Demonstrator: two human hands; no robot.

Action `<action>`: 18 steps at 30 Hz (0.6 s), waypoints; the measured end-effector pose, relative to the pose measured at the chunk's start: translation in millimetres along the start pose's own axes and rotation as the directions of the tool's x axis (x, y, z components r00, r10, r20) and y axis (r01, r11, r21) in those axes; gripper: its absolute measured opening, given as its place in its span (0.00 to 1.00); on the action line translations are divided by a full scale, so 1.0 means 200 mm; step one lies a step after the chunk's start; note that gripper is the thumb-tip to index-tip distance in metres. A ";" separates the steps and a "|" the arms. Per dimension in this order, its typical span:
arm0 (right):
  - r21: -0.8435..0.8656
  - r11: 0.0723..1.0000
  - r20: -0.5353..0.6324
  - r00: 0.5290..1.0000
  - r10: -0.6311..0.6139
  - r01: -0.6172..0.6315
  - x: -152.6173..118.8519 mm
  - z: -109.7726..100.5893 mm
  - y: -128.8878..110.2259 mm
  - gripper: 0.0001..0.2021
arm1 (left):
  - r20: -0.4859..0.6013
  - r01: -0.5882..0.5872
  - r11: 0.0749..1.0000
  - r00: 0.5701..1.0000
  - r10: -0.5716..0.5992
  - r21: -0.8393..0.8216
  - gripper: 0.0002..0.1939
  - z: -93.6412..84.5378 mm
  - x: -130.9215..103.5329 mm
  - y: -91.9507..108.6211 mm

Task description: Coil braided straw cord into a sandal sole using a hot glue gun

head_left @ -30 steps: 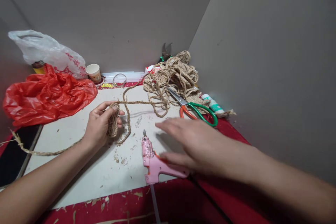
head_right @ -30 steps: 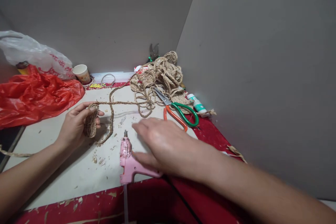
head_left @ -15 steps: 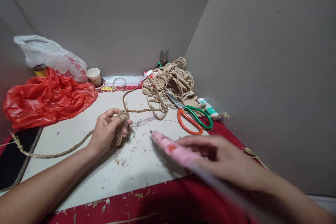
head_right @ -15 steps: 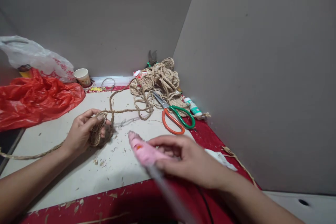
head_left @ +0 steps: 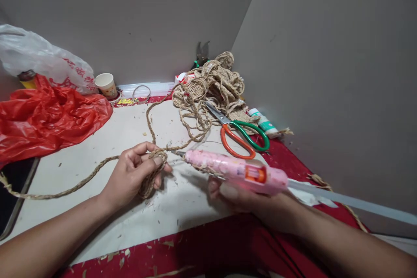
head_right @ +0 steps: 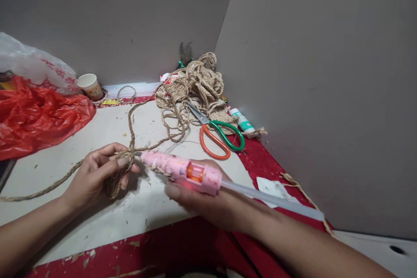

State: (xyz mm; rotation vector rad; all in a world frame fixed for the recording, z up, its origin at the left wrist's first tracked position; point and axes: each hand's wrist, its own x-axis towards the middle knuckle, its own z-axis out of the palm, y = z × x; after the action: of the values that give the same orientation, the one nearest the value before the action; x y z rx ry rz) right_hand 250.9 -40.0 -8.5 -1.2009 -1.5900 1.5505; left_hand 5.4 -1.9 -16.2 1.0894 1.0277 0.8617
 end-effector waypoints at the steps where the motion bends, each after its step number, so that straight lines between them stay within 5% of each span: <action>1: -0.013 1.000 0.037 0.999 -0.008 0.009 0.01 0.00 0.00 0.22 | 0.013 0.013 1.000 1.000 -0.013 0.000 0.10 0.00 0.00 0.00; 5: -0.027 0.995 0.144 0.986 -0.089 0.094 0.03 0.01 0.02 0.23 | 0.063 0.044 0.999 0.997 -0.043 -0.008 0.10 0.01 -0.01 -0.02; 18: -0.023 0.999 0.078 0.996 -0.031 0.033 0.02 0.03 0.03 0.18 | 0.088 0.060 0.998 0.994 -0.060 -0.001 0.10 0.01 -0.01 -0.02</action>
State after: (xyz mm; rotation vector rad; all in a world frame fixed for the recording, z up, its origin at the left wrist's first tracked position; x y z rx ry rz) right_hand 245.1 -38.5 -15.5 -1.1351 -1.6743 1.5793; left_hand 7.2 -5.3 -19.1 1.0787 0.9803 0.7610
